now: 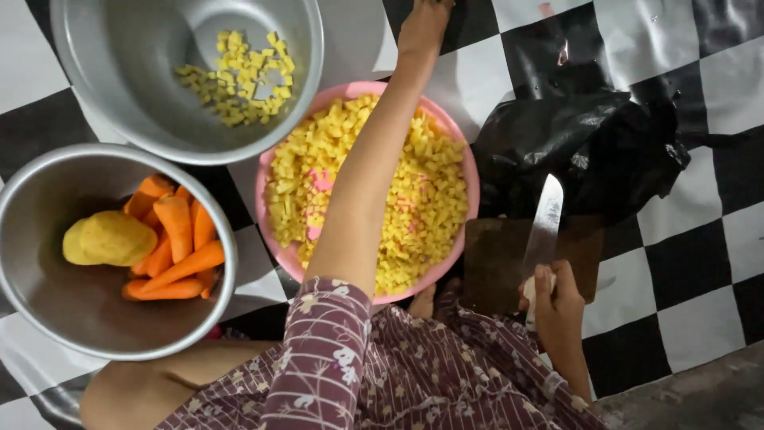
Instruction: Dicing potatoes into small cubes using a knife on a cutting board.
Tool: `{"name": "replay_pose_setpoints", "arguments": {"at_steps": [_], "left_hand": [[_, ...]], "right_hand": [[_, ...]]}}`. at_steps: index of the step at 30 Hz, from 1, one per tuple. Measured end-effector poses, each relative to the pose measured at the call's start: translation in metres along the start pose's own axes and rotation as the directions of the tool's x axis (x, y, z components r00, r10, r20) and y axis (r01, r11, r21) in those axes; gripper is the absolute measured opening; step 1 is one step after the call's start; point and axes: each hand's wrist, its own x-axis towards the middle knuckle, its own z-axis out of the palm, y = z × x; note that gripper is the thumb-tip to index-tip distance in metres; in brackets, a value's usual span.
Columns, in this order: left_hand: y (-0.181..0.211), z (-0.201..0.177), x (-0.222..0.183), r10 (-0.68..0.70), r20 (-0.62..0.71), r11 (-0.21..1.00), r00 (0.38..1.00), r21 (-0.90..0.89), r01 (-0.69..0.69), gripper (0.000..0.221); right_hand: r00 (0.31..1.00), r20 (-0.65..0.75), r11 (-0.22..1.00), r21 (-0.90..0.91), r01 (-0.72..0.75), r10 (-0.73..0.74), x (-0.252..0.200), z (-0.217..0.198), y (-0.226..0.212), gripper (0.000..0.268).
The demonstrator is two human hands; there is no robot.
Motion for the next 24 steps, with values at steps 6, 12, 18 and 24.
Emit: {"name": "replay_pose_setpoints", "arguments": {"at_steps": [6, 12, 18, 24], "left_hand": [[0.035, -0.069, -0.062, 0.46, -0.091, 0.883, 0.883, -0.057, -0.465, 0.015], [0.123, -0.194, -0.239, 0.223, 0.225, 0.938, 0.948, 0.216, -0.272, 0.036], [0.091, -0.239, -0.4, 0.069, -0.106, 0.995, 0.992, 0.074, -0.062, 0.03], [0.03, -0.238, -0.464, -0.4, -0.327, 0.915, 0.856, -0.093, 0.392, 0.025]], "right_hand": [[1.0, -0.015, 0.991, -0.131, -0.004, 0.002, 0.014, 0.008, 0.007, 0.02], [0.968, -0.084, 0.854, -0.494, 0.165, -0.236, 0.022, 0.01, 0.049, 0.018], [0.804, -0.086, 0.573, -0.745, 0.34, -0.589, 0.023, 0.016, 0.071, 0.018], [0.722, -0.086, 0.474, -0.807, 0.354, -0.686, 0.026, 0.023, 0.096, 0.024]]}}
